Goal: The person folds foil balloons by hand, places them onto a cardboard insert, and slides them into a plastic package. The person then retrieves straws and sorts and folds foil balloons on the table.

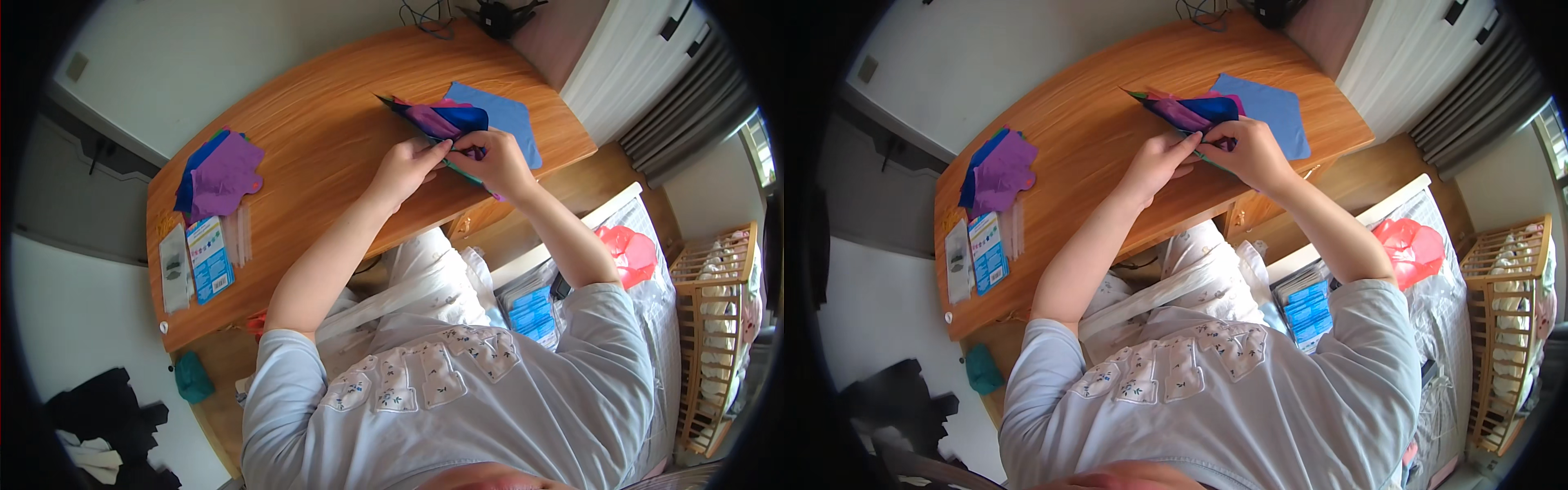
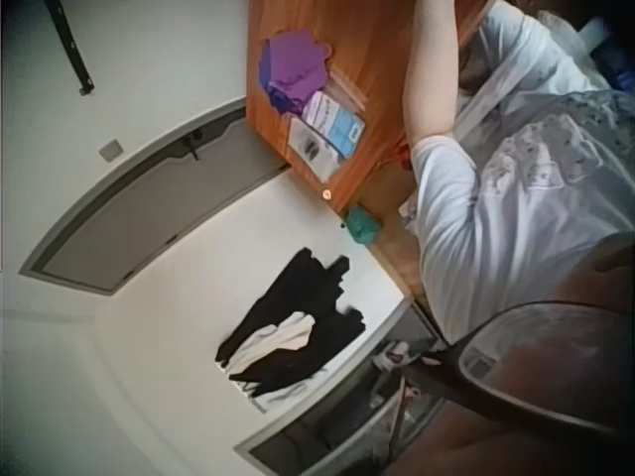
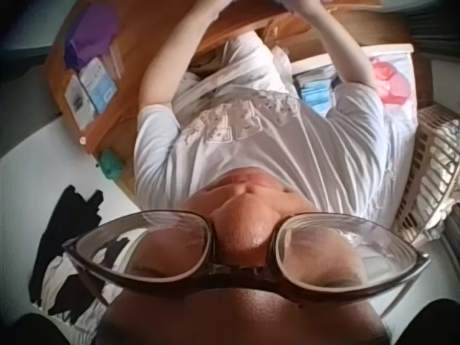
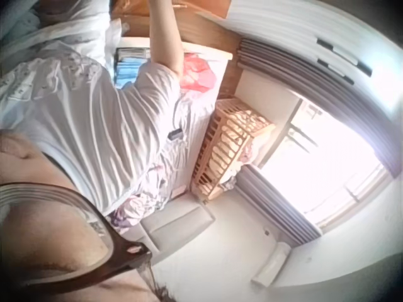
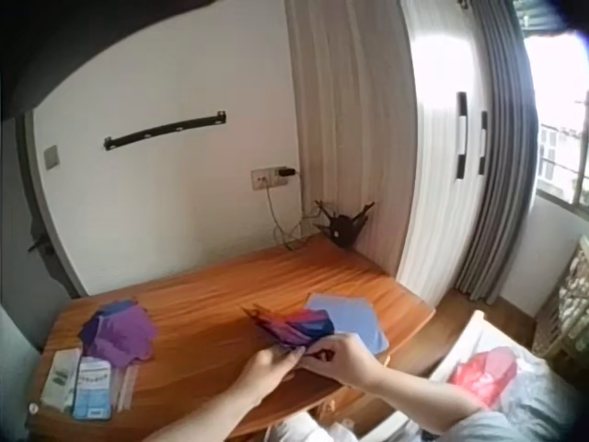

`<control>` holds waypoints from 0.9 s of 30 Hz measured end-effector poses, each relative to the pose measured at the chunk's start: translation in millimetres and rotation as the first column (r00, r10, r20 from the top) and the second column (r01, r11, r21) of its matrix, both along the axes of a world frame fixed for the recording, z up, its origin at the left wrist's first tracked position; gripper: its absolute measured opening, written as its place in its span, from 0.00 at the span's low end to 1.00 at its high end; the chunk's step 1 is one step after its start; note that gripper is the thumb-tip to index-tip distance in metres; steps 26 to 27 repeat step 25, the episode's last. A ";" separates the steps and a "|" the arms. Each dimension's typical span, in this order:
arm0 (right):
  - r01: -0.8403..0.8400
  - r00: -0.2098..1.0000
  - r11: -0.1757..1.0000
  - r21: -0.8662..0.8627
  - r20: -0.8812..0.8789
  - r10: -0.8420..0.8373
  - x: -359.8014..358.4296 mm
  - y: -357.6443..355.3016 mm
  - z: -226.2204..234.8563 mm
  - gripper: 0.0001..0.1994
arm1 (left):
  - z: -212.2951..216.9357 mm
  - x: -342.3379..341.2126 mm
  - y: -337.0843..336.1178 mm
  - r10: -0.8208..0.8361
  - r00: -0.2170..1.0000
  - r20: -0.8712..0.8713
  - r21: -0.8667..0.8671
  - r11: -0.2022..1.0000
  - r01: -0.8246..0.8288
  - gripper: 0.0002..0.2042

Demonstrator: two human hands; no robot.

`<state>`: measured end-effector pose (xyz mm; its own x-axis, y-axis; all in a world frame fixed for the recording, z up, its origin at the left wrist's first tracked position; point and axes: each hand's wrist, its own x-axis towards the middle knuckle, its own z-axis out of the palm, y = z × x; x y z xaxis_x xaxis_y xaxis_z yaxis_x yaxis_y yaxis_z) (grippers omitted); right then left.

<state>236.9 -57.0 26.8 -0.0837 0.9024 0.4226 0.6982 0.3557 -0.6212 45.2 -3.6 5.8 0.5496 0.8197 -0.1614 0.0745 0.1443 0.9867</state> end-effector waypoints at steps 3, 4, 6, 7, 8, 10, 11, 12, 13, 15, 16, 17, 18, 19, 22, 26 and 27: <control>-0.002 0.995 0.998 -0.064 -0.097 -0.004 -12.1 2.6 0.9 0.09 | 1.0 -14.6 2.6 0.018 1.000 -0.001 0.001 1.000 -0.018 0.18; -0.003 0.983 0.996 -0.094 -0.185 -0.014 -9.3 7.5 -3.1 0.09 | -0.7 -22.7 4.9 0.042 0.999 0.017 -0.007 0.999 -0.042 0.16; -0.035 0.934 0.988 -0.151 -0.357 -0.022 -1.8 19.9 -8.7 0.08 | -5.7 -46.0 10.7 0.113 0.992 0.050 -0.022 0.994 -0.112 0.12; 0.002 0.932 0.995 -0.104 -0.362 -0.039 9.5 22.1 -6.1 0.09 | -9.5 -58.7 15.6 0.132 0.990 0.046 -0.019 0.991 -0.131 0.12; 0.026 0.928 0.998 -0.055 -0.371 -0.045 22.9 25.0 1.0 0.09 | -14.2 -76.9 23.0 0.162 0.987 -0.019 0.044 0.986 -0.161 0.11; 0.201 0.911 0.979 -0.046 -0.358 -0.204 56.3 29.0 26.6 0.10 | -17.1 -120.8 35.1 0.233 0.960 -0.152 0.167 0.964 -0.208 0.09; 0.183 0.913 0.982 0.052 -0.379 -0.150 92.1 42.8 26.9 0.12 | -14.9 -145.3 39.6 0.263 0.951 -0.159 0.172 0.956 -0.236 0.09; 0.240 0.897 0.969 0.063 -0.397 -0.196 113.3 43.2 38.0 0.12 | -12.0 -168.8 44.9 0.343 0.932 -0.114 0.146 0.934 -0.326 0.09; 0.325 0.874 0.942 0.078 -0.404 -0.268 132.8 33.6 59.8 0.12 | -8.2 -182.6 54.2 0.392 0.918 -0.058 0.114 0.916 -0.384 0.10; 0.533 0.833 0.818 0.215 -0.298 -0.465 142.8 28.1 82.3 0.11 | 4.4 -225.5 62.6 0.554 0.829 -0.072 0.115 0.830 -0.545 0.09; 0.529 0.836 0.820 0.217 -0.300 -0.459 138.0 28.8 84.3 0.11 | 1.1 -259.4 73.3 0.600 0.800 0.033 0.063 0.797 -0.600 0.09; 0.463 0.885 0.825 0.325 -0.119 -0.450 123.0 35.2 79.9 0.11 | -5.7 -300.3 76.1 0.654 0.747 0.120 0.005 0.752 -0.660 0.10; 0.407 0.870 0.808 0.425 0.087 -0.485 115.9 27.0 81.8 0.11 | -2.7 -310.0 78.4 0.691 0.698 0.189 -0.026 0.714 -0.700 0.12; 0.331 0.808 0.797 0.505 0.284 -0.516 109.2 17.4 84.1 0.11 | 2.9 -318.8 80.2 0.722 0.643 0.253 -0.059 0.675 -0.735 0.14; -0.034 0.864 0.915 0.401 0.473 -0.175 70.3 25.6 54.8 0.11 | -14.2 -379.4 93.0 0.762 0.570 0.308 0.041 0.588 -0.808 0.21; -0.232 0.614 0.915 0.330 0.779 -0.125 65.5 36.8 -9.0 0.09 | -18.4 -363.0 101.0 0.851 0.500 0.163 0.243 0.456 -0.856 0.27; -0.232 0.614 0.915 0.330 0.779 -0.125 65.5 36.8 -9.0 0.09 | -18.4 -363.0 101.0 0.851 0.500 0.163 0.243 0.456 -0.856 0.27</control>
